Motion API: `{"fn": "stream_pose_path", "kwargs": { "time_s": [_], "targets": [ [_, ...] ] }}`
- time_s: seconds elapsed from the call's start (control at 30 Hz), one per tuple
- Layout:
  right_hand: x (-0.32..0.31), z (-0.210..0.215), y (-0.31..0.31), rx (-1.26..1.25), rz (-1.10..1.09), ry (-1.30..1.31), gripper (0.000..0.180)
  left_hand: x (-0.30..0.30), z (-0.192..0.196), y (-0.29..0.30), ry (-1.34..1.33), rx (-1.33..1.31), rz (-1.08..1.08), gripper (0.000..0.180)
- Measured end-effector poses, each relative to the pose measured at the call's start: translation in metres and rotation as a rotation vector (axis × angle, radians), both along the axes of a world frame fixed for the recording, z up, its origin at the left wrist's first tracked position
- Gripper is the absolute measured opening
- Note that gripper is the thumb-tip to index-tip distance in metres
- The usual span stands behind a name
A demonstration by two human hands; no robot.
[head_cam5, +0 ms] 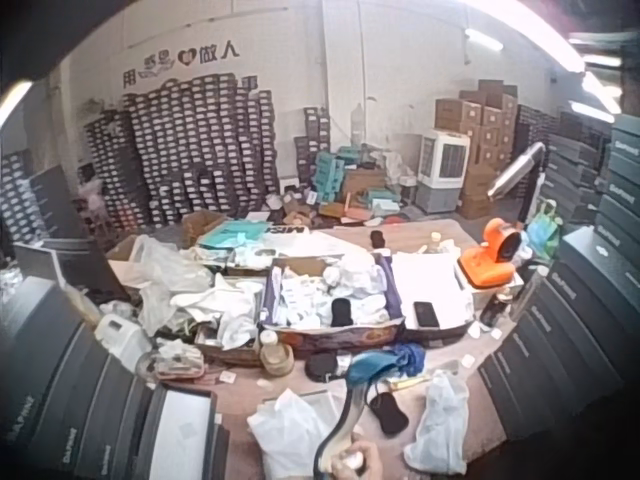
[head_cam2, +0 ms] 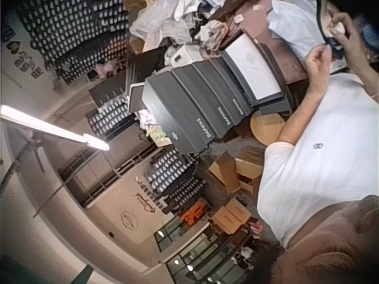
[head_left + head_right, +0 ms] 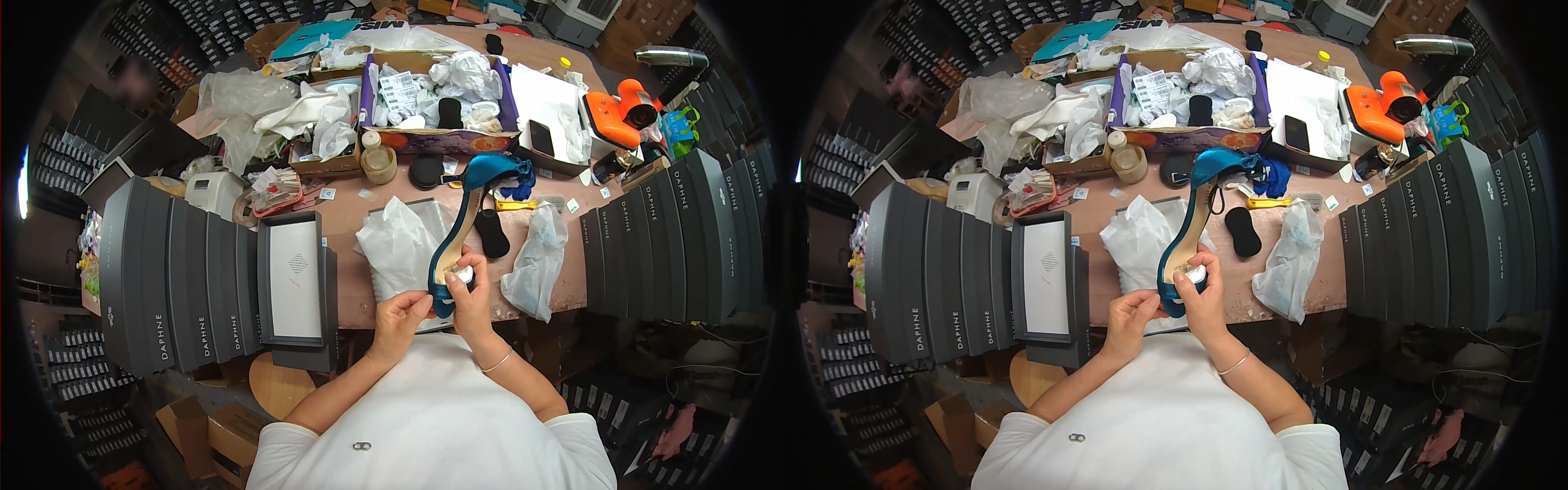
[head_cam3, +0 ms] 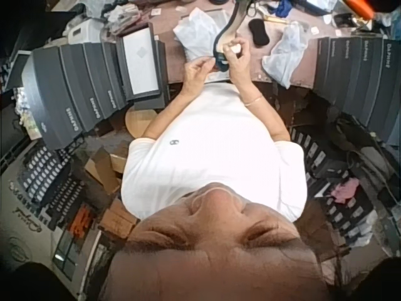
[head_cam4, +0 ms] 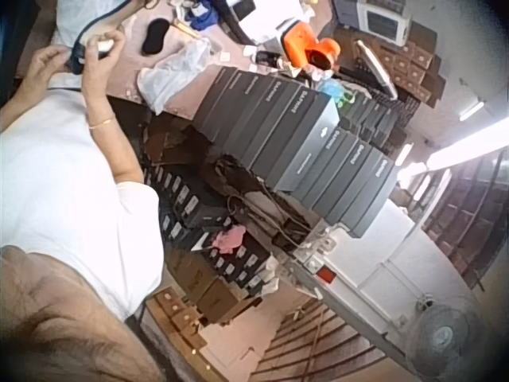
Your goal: Cleaning and packing a pair of high-heeled shoes into a branded box.
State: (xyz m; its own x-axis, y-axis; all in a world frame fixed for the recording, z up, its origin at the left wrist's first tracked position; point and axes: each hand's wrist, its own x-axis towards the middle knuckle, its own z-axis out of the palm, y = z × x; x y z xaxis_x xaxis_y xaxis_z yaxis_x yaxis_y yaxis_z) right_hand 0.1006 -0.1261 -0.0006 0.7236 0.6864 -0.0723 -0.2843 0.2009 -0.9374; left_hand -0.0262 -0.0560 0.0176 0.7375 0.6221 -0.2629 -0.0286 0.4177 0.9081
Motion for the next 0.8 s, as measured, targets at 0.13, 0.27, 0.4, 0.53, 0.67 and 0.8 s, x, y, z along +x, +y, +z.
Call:
{"fn": "stream_pose_path", "kwargs": {
  "time_s": [0.13, 0.27, 0.4, 0.53, 0.67, 0.8],
  "targets": [
    [-0.001, 0.001, 0.000, -0.036, -0.017, -0.058, 0.026, -0.001, -0.004, 0.004, 0.009, -0.010, -0.037, 0.022],
    [0.001, 0.001, -0.001, -0.033, -0.017, -0.067, 0.026, -0.002, -0.003, -0.001, -0.025, -0.016, -0.004, 0.021],
    [0.001, 0.002, -0.001, -0.027, -0.024, -0.033, 0.030, -0.001, -0.001, -0.006, -0.007, 0.024, 0.018, 0.018],
    [0.005, 0.006, -0.002, -0.091, -0.037, -0.191, 0.032, -0.002, 0.000, -0.002, 0.027, 0.390, 0.069, 0.015],
    [0.006, 0.004, -0.002, -0.135, -0.059, -0.361, 0.034, 0.000, 0.009, 0.006, 0.131, 0.774, 0.069, 0.015],
    [0.004, 0.007, -0.003, -0.184, -0.057, -0.489, 0.035, 0.001, 0.012, 0.011, 0.178, 0.933, 0.060, 0.013]
  ]
}}
